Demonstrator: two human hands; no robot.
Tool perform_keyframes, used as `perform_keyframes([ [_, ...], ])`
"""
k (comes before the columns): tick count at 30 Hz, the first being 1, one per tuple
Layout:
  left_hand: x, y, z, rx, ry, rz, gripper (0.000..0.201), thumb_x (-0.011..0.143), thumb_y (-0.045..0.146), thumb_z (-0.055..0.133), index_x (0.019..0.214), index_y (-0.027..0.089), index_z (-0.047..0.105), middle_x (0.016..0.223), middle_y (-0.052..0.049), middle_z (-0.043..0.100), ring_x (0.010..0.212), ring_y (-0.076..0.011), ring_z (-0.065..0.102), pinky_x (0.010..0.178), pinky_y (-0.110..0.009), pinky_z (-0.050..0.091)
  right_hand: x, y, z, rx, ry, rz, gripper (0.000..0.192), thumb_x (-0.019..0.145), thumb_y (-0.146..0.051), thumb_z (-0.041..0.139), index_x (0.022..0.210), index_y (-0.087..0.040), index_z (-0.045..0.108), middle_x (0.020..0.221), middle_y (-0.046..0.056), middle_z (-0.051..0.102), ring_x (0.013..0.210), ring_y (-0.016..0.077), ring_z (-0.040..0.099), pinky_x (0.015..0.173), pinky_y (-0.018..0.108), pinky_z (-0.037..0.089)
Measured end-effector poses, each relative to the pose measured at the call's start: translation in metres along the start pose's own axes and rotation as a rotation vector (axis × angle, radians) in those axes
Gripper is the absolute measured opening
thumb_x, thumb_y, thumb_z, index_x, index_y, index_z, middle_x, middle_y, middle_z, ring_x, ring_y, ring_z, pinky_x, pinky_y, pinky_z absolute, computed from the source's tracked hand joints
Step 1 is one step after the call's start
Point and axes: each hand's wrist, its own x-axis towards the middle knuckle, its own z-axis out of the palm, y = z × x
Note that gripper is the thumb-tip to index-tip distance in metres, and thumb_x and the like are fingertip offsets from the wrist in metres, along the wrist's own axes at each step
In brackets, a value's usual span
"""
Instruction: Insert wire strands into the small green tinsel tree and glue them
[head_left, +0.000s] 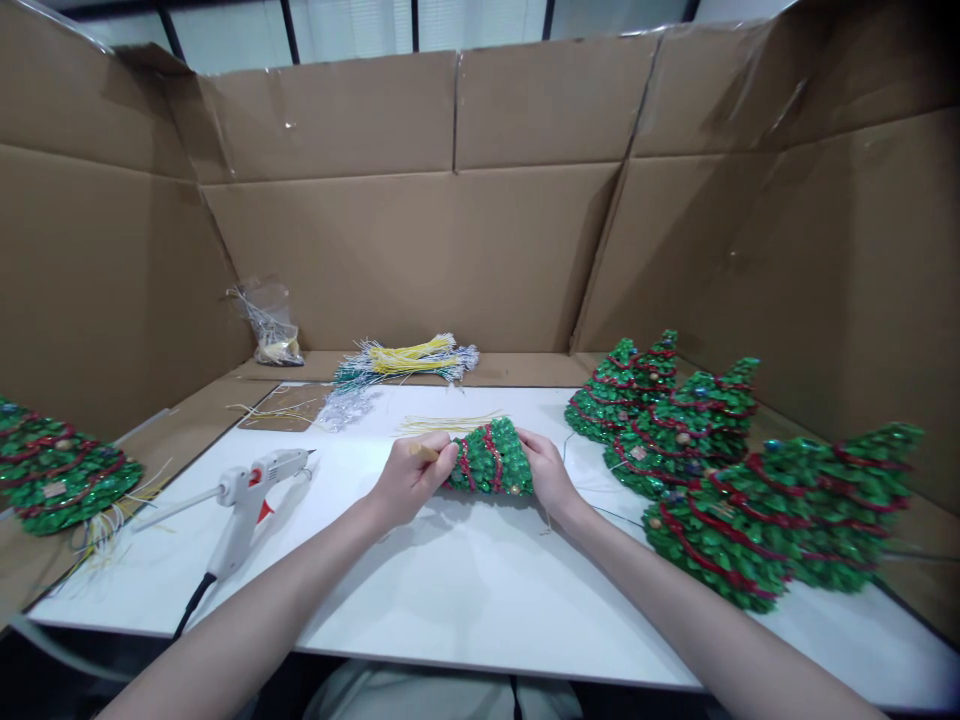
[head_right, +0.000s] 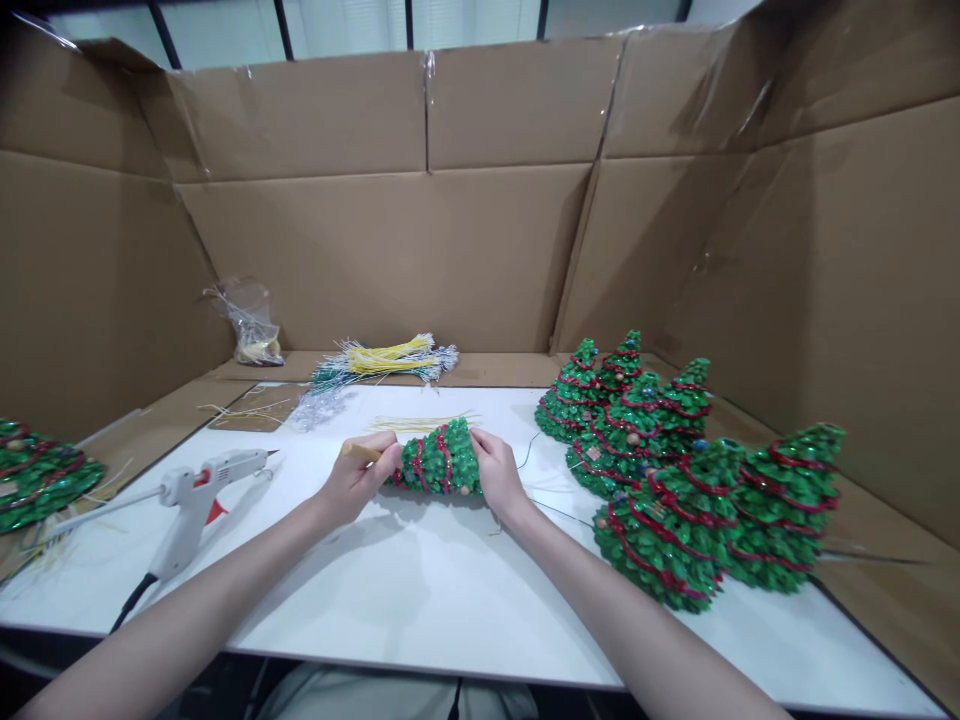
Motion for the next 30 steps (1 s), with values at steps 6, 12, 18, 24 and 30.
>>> perform_keyframes([
  [6, 0.005, 0.000, 0.003, -0.020, 0.025, -0.004, 0.041, 0.092, 0.036, 0.032, 0.057, 0.017, 0.038, 0.055, 0.002, 0.034, 0.054, -0.0104, 0.035, 0.055, -0.025, 0.028, 0.000, 0.001, 0.000, -0.004, 0.014, -0.032, 0.024, 0.076, -0.039, 0.051, 0.069, -0.017, 0.057, 0.070, 0.001, 0.058, 0.071, 0.0184, 0.051, 0.069, 0.029, 0.041],
  [12, 0.012, 0.000, 0.005, -0.032, 0.025, 0.003, 0.041, 0.092, 0.036, 0.032, 0.056, 0.017, 0.033, 0.054, 0.004, 0.030, 0.051, -0.0093, 0.032, 0.054, -0.025, 0.026, 0.000, 0.000, 0.001, 0.010, 0.019, -0.036, 0.025, 0.077, -0.040, 0.051, 0.072, -0.017, 0.059, 0.072, 0.001, 0.060, 0.072, 0.0187, 0.052, 0.068, 0.028, 0.040],
  [18, 0.016, 0.004, 0.006, -0.022, 0.017, 0.044, 0.040, 0.092, 0.035, 0.031, 0.057, 0.018, 0.026, 0.054, 0.003, 0.028, 0.051, -0.0095, 0.028, 0.054, -0.025, 0.025, 0.001, 0.001, 0.001, -0.001, 0.031, -0.055, 0.026, 0.077, -0.042, 0.051, 0.069, -0.018, 0.057, 0.071, 0.001, 0.061, 0.073, 0.0194, 0.053, 0.069, 0.028, 0.042],
  [24, 0.014, -0.002, 0.007, -0.019, 0.042, 0.033, 0.041, 0.092, 0.036, 0.032, 0.055, 0.017, 0.034, 0.054, 0.003, 0.033, 0.051, -0.0093, 0.033, 0.055, -0.025, 0.028, 0.001, 0.001, 0.001, 0.017, 0.012, -0.039, 0.028, 0.077, -0.044, 0.052, 0.072, -0.018, 0.060, 0.075, 0.002, 0.064, 0.075, 0.0202, 0.055, 0.074, 0.030, 0.044],
  [30, 0.010, -0.013, 0.006, -0.242, 0.111, -0.149, 0.044, 0.090, 0.043, 0.036, 0.058, 0.015, 0.047, 0.052, 0.003, 0.044, 0.045, -0.0070, 0.039, 0.047, -0.021, 0.031, 0.001, 0.002, 0.001, 0.043, -0.002, -0.012, 0.026, 0.075, -0.042, 0.053, 0.073, -0.018, 0.061, 0.076, 0.003, 0.064, 0.076, 0.0206, 0.056, 0.075, 0.032, 0.044],
])
